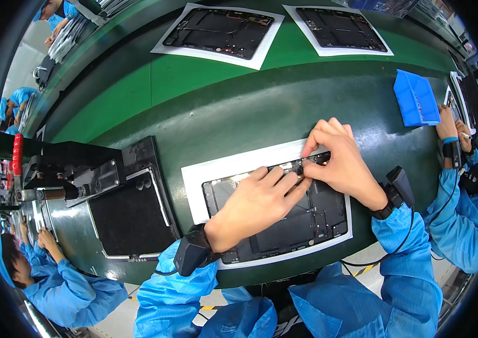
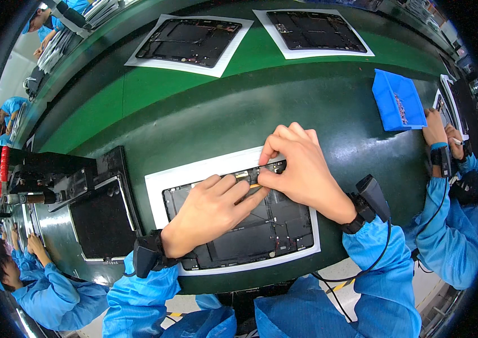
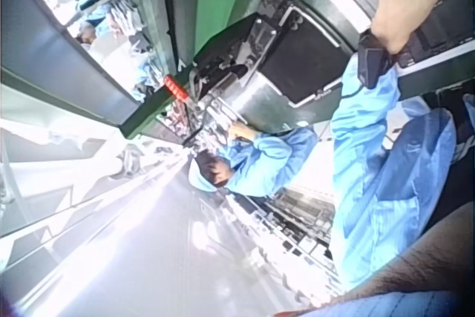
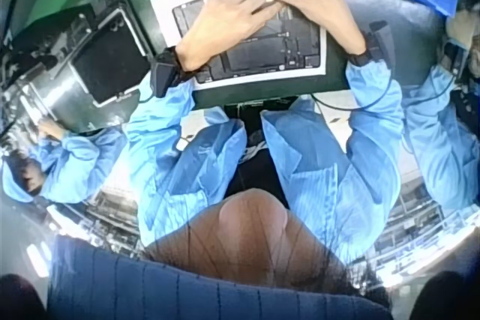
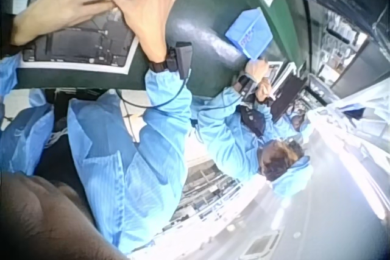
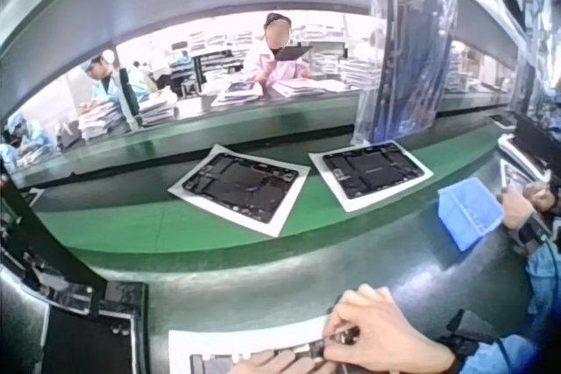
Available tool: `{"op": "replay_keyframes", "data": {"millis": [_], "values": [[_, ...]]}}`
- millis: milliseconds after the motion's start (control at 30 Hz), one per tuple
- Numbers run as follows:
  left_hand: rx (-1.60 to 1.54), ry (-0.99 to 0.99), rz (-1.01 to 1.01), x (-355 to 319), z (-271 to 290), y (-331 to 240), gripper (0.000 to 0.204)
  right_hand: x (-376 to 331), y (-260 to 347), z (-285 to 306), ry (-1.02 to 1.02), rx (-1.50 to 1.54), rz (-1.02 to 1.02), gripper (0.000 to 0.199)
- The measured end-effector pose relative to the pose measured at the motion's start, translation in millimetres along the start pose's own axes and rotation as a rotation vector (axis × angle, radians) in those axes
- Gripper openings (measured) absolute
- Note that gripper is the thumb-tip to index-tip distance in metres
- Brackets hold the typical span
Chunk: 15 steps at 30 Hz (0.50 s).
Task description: The person assembles tablet computers by pressing tablet frames in a manual lever press, attaching internal wires and ribbon cables by hand, pressing the assembled units again, and placing them onto the conveyor belt.
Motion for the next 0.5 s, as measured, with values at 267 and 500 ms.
{"op": "replay_keyframes", "data": {"millis": [267,500], "values": [[-0.033,-0.009,0.007,-0.3,-1.5,1.2,0.041,2.4,-2.8,0.1,0.089,0.01,0.022,0.02],[-0.008,-0.012,-0.013,-2.0,-3.2,-0.3,0.044,3.3,-1.0,-1.5,0.057,-0.041,0.035,0.019]]}}
Point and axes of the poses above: each hand's wrist, its own x-axis towards the middle knuckle, its own z-axis out of the back of the hand, y = z × x, the point moved 3 cm from there along x, towards the middle knuckle, and after that the axes turned 4 degrees about z, right-handed, at the moved point
